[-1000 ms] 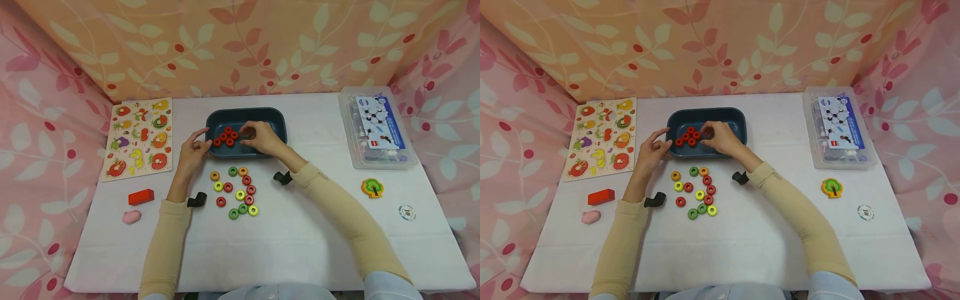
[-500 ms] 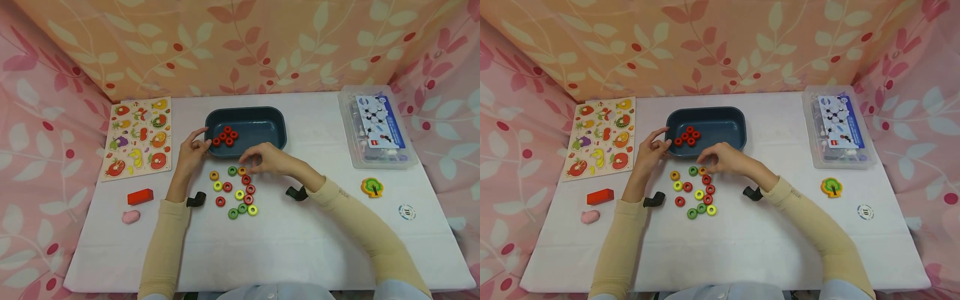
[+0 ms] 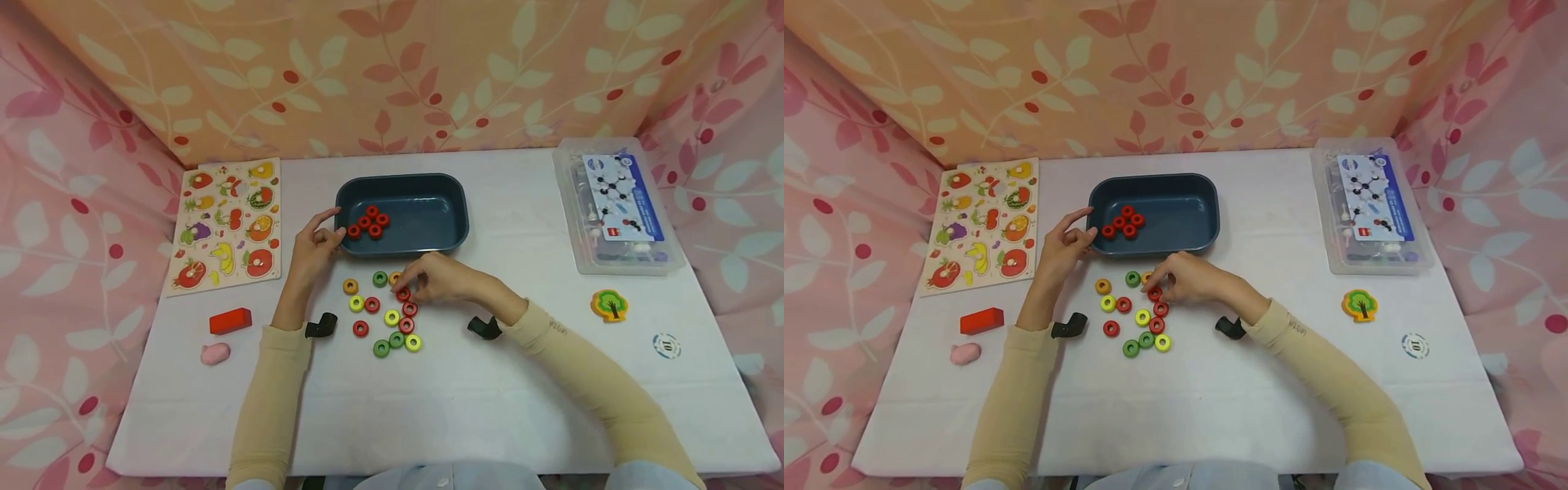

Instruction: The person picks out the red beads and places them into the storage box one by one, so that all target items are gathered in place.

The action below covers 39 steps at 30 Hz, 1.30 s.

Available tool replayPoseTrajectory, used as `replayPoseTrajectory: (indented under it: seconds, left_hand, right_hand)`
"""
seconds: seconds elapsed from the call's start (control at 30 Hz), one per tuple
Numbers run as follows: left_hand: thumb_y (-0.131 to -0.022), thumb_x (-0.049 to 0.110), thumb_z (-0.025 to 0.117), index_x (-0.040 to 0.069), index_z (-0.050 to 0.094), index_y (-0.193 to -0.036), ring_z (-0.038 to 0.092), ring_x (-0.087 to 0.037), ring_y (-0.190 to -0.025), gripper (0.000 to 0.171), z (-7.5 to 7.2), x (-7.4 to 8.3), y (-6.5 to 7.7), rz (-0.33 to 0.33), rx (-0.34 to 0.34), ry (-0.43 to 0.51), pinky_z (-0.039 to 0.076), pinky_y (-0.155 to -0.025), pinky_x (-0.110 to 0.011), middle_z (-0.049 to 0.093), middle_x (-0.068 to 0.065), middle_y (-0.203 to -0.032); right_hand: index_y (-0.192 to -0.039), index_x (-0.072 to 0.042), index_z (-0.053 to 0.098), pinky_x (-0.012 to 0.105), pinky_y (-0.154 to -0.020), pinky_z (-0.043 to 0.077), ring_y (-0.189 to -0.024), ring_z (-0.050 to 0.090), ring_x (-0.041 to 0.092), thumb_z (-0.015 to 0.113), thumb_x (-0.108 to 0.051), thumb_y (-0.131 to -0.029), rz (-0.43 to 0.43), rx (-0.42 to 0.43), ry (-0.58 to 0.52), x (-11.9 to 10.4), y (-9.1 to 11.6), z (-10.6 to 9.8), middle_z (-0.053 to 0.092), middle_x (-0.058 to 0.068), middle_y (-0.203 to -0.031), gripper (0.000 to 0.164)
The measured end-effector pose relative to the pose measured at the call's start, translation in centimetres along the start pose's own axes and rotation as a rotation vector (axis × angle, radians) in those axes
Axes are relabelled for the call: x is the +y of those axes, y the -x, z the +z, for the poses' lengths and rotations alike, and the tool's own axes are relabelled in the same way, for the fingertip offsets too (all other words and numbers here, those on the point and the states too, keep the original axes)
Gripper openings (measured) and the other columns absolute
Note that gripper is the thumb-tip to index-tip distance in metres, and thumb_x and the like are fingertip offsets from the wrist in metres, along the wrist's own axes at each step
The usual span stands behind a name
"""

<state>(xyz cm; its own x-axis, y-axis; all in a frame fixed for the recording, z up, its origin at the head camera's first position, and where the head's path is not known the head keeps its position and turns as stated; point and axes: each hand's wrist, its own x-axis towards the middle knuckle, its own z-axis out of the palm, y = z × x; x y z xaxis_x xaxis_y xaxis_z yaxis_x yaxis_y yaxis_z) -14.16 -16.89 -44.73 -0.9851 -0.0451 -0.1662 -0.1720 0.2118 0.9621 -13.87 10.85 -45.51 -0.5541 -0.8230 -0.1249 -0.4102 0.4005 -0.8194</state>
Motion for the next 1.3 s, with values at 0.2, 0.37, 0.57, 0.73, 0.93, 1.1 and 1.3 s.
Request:
replayPoseTrajectory:
  seconds: [0.2, 0.37, 0.57, 0.73, 0.93, 1.1, 1.3]
  left_hand:
    - [-0.097, 0.018, 0.068, 0.02, 0.056, -0.143, 0.056, -0.039, -0.074, 0.047, -0.2, -1.8, -1.0, 0.043, 0.018, 0.013, 0.048, -0.068, -0.038, 0.056, -0.014, -0.07]
    - [-0.096, 0.022, 0.069, 0.023, 0.058, -0.141, 0.057, -0.032, -0.07, 0.047, -0.1, -2.3, -1.1, 0.071, 0.023, 0.011, 0.048, -0.067, -0.036, 0.056, -0.012, -0.069]
    - [-0.097, 0.016, 0.067, 0.017, 0.057, -0.141, 0.055, -0.042, -0.076, 0.045, -0.1, -0.5, -0.2, 0.055, 0.009, 0.009, 0.049, -0.07, -0.04, 0.055, -0.025, -0.075]
    - [-0.098, 0.011, 0.065, 0.012, 0.054, -0.144, 0.055, -0.045, -0.078, 0.047, -0.1, 0.3, 0.1, 0.043, -0.006, 0.004, 0.049, -0.071, -0.043, 0.053, -0.033, -0.08]
    - [-0.097, 0.018, 0.067, 0.02, 0.056, -0.143, 0.055, -0.046, -0.079, 0.048, -0.2, -1.8, -0.9, 0.042, 0.013, 0.016, 0.048, -0.07, -0.041, 0.056, -0.025, -0.075]
    - [-0.096, 0.024, 0.069, 0.026, 0.058, -0.14, 0.058, -0.039, -0.076, 0.046, -0.2, -2.3, -1.0, 0.053, 0.029, 0.009, 0.048, -0.068, -0.036, 0.057, -0.013, -0.07]
    - [-0.096, 0.025, 0.069, 0.025, 0.058, -0.14, 0.059, -0.033, -0.073, 0.045, 0.0, -2.1, -0.9, 0.069, 0.025, 0.006, 0.049, -0.068, -0.035, 0.056, -0.006, -0.068]
  right_hand:
    - [-0.111, -0.016, 0.078, 0.024, -0.063, 0.049, -0.066, 0.058, 0.01, 0.072, 0.004, -0.081, -0.007, 0.032, 0.117, 0.7, 0.0, 0.9, 0.072, -0.005, -0.109, 0.037]
    - [-0.108, -0.019, 0.078, 0.025, -0.065, 0.048, -0.068, 0.057, 0.008, 0.078, -0.006, -0.081, 0.006, 0.06, 0.152, 0.8, -0.1, 1.4, 0.068, -0.007, -0.104, 0.03]
    - [-0.109, -0.015, 0.077, 0.027, -0.064, 0.05, -0.069, 0.059, 0.011, 0.082, -0.012, -0.082, -0.073, 0.096, 0.027, -0.3, -0.2, 0.9, 0.066, -0.009, -0.101, 0.027]
    - [-0.111, -0.012, 0.077, 0.031, -0.064, 0.052, -0.074, 0.061, 0.012, 0.083, -0.01, -0.082, -0.163, 0.177, -0.093, -1.8, -0.2, -0.6, 0.067, -0.007, -0.101, 0.03]
    - [-0.111, -0.014, 0.074, 0.033, -0.064, 0.051, -0.078, 0.06, 0.015, 0.083, -0.009, -0.082, -0.081, 0.447, -0.055, -2.0, -1.1, -2.3, 0.065, -0.002, -0.101, 0.03]
    - [-0.108, -0.011, 0.073, 0.031, -0.064, 0.048, -0.078, 0.061, 0.018, 0.083, -0.009, -0.081, 0.121, 0.574, -0.045, -0.8, -2.6, -3.3, 0.066, 0.004, -0.101, 0.029]
    - [-0.105, -0.012, 0.077, 0.03, -0.066, 0.039, -0.078, 0.052, 0.019, 0.085, -0.01, -0.079, 0.28, 0.546, 0.02, 0.6, -5.0, -3.6, 0.057, 0.007, -0.092, 0.027]
